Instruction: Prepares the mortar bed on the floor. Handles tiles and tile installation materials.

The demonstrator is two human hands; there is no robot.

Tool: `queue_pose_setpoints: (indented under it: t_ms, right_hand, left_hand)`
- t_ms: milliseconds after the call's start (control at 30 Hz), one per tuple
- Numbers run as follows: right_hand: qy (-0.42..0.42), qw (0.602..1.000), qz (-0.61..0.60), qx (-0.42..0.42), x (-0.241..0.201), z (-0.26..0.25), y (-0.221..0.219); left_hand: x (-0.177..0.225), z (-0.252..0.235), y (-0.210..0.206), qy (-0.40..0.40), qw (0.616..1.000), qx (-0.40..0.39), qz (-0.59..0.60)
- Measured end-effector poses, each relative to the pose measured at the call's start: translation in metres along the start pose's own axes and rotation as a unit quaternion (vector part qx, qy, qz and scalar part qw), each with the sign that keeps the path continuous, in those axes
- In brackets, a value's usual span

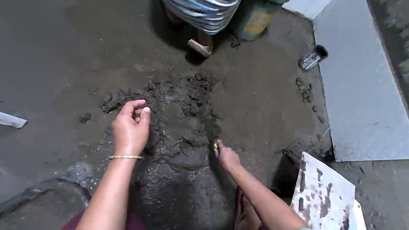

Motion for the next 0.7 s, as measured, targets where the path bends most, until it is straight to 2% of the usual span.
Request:
queue_pose_setpoints:
  t_ms: [33, 100, 233, 300, 400, 467, 500, 600, 700]
  right_hand:
    - [0.001, 1.0, 0.016, -0.02, -0.006, -0.004, -0.001]
    - [0.013, 0.999, 0.037, -0.015, -0.011, 0.001, 0.024]
    - [-0.004, 0.998, 0.006, 0.067, 0.034, 0.023, 0.069]
    - [-0.024, 0.996, -0.009, 0.088, 0.043, 0.007, 0.075]
    - [-0.011, 0.998, 0.009, 0.057, 0.007, -0.042, 0.051]
    - [-0.004, 0.999, 0.03, 0.029, -0.019, -0.047, 0.044]
    - [0.007, 0.999, 0.04, 0.024, -0.018, -0.044, 0.047]
    - [0.019, 0.998, 0.002, 0.066, 0.038, -0.015, 0.058]
    - [-0.059, 0.973, -0.182, 0.126, 0.12, 0.018, 0.034]
  left_hand:
    - [0.0, 0.001, 0.002, -0.004, 1.0, 0.003, -0.002]
    - [-0.004, -0.001, 0.01, -0.01, 1.0, 0.012, -0.017]
    - [-0.018, 0.008, 0.025, 0.01, 1.0, 0.02, -0.002]
    - [-0.019, 0.013, 0.027, 0.033, 0.998, 0.032, 0.036]
    - [-0.01, 0.01, 0.02, 0.039, 0.995, 0.046, 0.082]
    - [-0.004, 0.005, 0.009, 0.03, 0.995, 0.037, 0.083]
    - [-0.002, 0.003, 0.005, 0.028, 0.996, 0.028, 0.081]
    - [0.003, -0.005, -0.008, 0.033, 0.996, 0.001, 0.086]
    - [0.011, -0.014, -0.016, 0.04, 0.993, -0.016, 0.11]
Point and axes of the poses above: each hand's wrist, its own z-axis away from the middle knuckle, its own y-axis out of the back of the hand, x = y × z, the point moved 1 cm from there along -z, towards the middle knuckle, and after that the axes turned 10 degrees about -x, right-handed, at the moved point
